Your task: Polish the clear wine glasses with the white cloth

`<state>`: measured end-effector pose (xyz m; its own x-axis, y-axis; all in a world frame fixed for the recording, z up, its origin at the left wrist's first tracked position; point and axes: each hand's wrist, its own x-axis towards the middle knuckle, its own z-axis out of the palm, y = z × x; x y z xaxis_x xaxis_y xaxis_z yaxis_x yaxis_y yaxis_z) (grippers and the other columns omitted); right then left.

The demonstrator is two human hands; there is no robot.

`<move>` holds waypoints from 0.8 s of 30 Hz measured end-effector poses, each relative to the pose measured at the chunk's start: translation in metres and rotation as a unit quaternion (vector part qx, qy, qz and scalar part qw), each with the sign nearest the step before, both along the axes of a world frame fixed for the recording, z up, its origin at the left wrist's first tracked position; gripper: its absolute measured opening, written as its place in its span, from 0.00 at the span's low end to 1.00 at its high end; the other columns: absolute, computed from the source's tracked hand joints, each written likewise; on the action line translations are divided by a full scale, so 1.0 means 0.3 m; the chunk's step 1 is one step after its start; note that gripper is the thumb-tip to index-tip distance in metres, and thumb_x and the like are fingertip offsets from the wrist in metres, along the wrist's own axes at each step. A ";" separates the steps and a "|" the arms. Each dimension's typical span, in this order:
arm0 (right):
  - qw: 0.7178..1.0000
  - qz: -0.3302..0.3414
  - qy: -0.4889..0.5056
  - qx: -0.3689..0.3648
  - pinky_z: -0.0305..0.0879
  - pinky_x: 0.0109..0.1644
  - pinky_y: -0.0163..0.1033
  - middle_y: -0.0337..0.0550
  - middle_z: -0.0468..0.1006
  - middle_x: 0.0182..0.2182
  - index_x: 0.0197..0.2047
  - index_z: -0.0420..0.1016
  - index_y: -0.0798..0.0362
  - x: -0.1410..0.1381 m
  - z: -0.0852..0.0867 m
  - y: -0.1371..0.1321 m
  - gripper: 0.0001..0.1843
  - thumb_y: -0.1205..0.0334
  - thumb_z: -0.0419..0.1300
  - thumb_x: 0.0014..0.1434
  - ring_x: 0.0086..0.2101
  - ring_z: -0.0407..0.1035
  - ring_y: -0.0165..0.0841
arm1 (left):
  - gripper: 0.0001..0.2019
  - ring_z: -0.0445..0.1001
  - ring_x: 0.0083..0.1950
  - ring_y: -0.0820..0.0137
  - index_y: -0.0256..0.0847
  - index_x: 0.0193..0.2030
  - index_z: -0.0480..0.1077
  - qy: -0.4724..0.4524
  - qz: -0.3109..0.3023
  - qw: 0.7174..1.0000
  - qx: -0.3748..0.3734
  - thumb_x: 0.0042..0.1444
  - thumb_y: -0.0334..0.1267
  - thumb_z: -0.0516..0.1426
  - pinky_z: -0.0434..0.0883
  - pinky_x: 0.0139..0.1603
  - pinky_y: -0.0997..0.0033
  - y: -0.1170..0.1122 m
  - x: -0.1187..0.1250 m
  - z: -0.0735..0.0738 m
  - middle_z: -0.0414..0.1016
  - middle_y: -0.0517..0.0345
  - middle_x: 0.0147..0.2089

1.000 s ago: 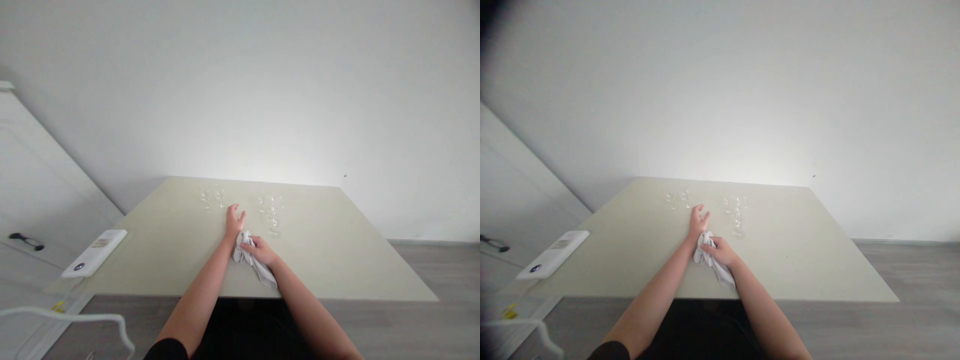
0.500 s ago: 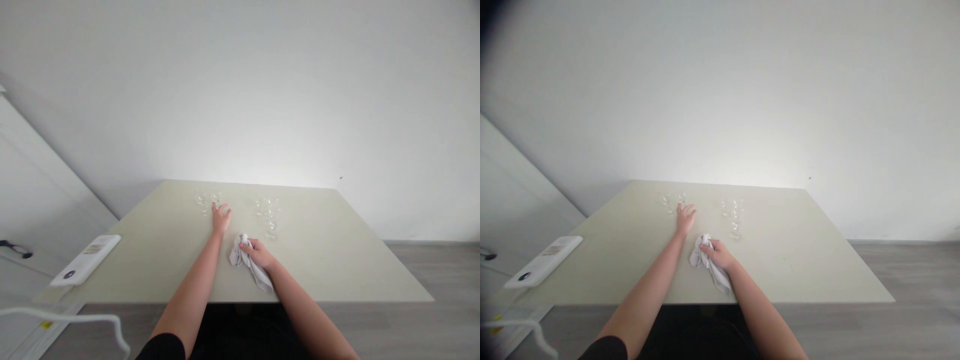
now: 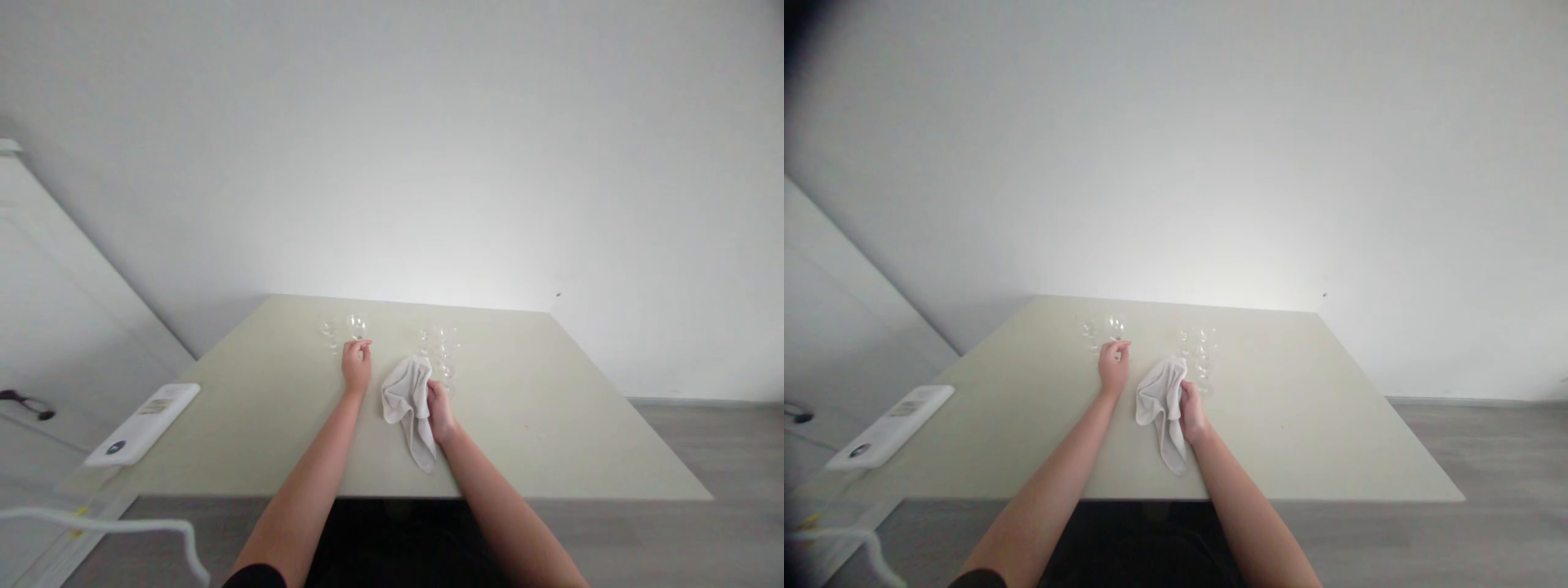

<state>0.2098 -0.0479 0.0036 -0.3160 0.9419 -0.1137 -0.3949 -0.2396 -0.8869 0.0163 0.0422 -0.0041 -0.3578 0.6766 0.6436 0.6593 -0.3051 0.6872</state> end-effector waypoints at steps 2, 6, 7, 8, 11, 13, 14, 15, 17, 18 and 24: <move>1.000 0.007 0.016 -0.018 0.68 0.46 0.44 0.47 0.80 0.29 0.40 0.77 0.56 0.006 0.008 -0.003 0.28 0.45 0.43 0.60 0.39 0.74 0.42 | 0.09 0.71 0.45 0.64 0.41 0.34 0.70 0.007 -0.038 0.999 0.007 0.58 0.34 0.49 0.69 0.51 0.62 -0.017 0.017 0.010 0.71 0.52 0.38; 0.999 -0.002 0.020 -0.028 0.68 0.47 0.46 0.48 0.81 0.31 0.44 0.76 0.56 0.002 0.021 -0.012 0.27 0.47 0.43 0.61 0.39 0.74 0.43 | 0.04 0.73 0.41 0.67 0.42 0.40 0.62 -0.054 -0.079 0.995 0.003 0.59 0.37 0.51 0.70 0.45 0.66 -0.050 0.072 0.038 0.71 0.56 0.37; 1.000 -0.006 0.016 -0.023 0.68 0.47 0.46 0.47 0.81 0.32 0.45 0.76 0.56 -0.002 0.025 -0.015 0.27 0.48 0.43 0.61 0.40 0.74 0.42 | 0.08 0.74 0.40 0.68 0.42 0.44 0.61 -0.079 -0.089 0.993 0.002 0.59 0.38 0.52 0.70 0.44 0.68 -0.065 0.086 0.049 0.72 0.56 0.38; 1.000 -0.010 0.010 -0.017 0.68 0.47 0.45 0.47 0.81 0.32 0.46 0.75 0.56 -0.007 0.029 -0.018 0.27 0.48 0.44 0.61 0.40 0.74 0.42 | 0.12 0.74 0.39 0.69 0.42 0.47 0.59 -0.099 -0.103 0.990 0.000 0.58 0.39 0.53 0.71 0.42 0.69 -0.083 0.099 0.060 0.72 0.56 0.39; 1.000 -0.015 -0.003 0.010 0.68 0.47 0.45 0.45 0.81 0.33 0.50 0.74 0.54 -0.022 0.039 -0.026 0.26 0.47 0.45 0.61 0.40 0.74 0.42 | 0.17 0.74 0.36 0.71 0.43 0.53 0.58 -0.111 -0.154 0.981 -0.045 0.58 0.43 0.54 0.70 0.37 0.73 -0.163 0.126 0.093 0.73 0.57 0.39; 1.000 -0.011 -0.001 0.025 0.69 0.46 0.44 0.45 0.81 0.33 0.51 0.73 0.53 -0.029 0.040 -0.029 0.27 0.47 0.44 0.61 0.39 0.75 0.41 | 0.18 0.73 0.31 0.72 0.43 0.51 0.63 -0.076 -0.210 0.969 -0.108 0.56 0.46 0.57 0.69 0.33 0.74 -0.225 0.138 0.106 0.74 0.60 0.35; 1.000 -0.007 0.002 0.028 0.69 0.45 0.44 0.45 0.81 0.33 0.51 0.73 0.53 -0.031 0.038 -0.029 0.27 0.47 0.44 0.61 0.38 0.75 0.41 | 0.19 0.73 0.30 0.71 0.43 0.49 0.66 -0.052 -0.239 0.959 -0.143 0.54 0.48 0.58 0.69 0.32 0.73 -0.256 0.145 0.109 0.74 0.61 0.33; 1.000 0.000 0.002 0.027 0.69 0.45 0.44 0.45 0.81 0.33 0.51 0.73 0.53 -0.032 0.035 -0.029 0.27 0.46 0.44 0.60 0.38 0.74 0.41 | 0.19 0.74 0.30 0.70 0.43 0.47 0.68 -0.034 -0.264 0.948 -0.174 0.53 0.49 0.60 0.70 0.32 0.73 -0.283 0.151 0.110 0.75 0.60 0.32; 1.000 0.018 -0.004 0.015 0.69 0.43 0.44 0.46 0.80 0.32 0.47 0.74 0.54 -0.032 0.025 -0.028 0.30 0.42 0.42 0.59 0.36 0.74 0.41 | 0.19 0.76 0.33 0.67 0.42 0.44 0.71 -0.025 -0.291 0.931 -0.220 0.49 0.51 0.62 0.71 0.35 0.70 -0.329 0.166 0.107 0.78 0.58 0.33; 1.000 0.026 -0.010 0.007 0.69 0.42 0.44 0.47 0.80 0.31 0.44 0.75 0.54 -0.032 0.019 -0.027 0.31 0.40 0.42 0.58 0.36 0.74 0.42 | 0.19 0.77 0.35 0.65 0.41 0.43 0.72 -0.032 -0.302 0.923 -0.236 0.48 0.51 0.63 0.72 0.36 0.69 -0.345 0.173 0.105 0.79 0.56 0.35; 1.000 0.014 -0.019 0.004 0.69 0.43 0.43 0.49 0.80 0.32 0.37 0.76 0.54 -0.037 -0.006 -0.024 0.34 0.34 0.43 0.56 0.38 0.74 0.42 | 0.15 0.77 0.37 0.64 0.40 0.37 0.74 -0.051 -0.347 0.898 -0.264 0.51 0.50 0.61 0.72 0.40 0.68 -0.375 0.194 0.118 0.80 0.56 0.35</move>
<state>0.1987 -0.0551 0.0019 -0.3385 0.9335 -0.1187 -0.3545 -0.2433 -0.9028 0.0746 -0.0704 0.0313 0.2289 0.9612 0.1541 0.3617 -0.2310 0.9032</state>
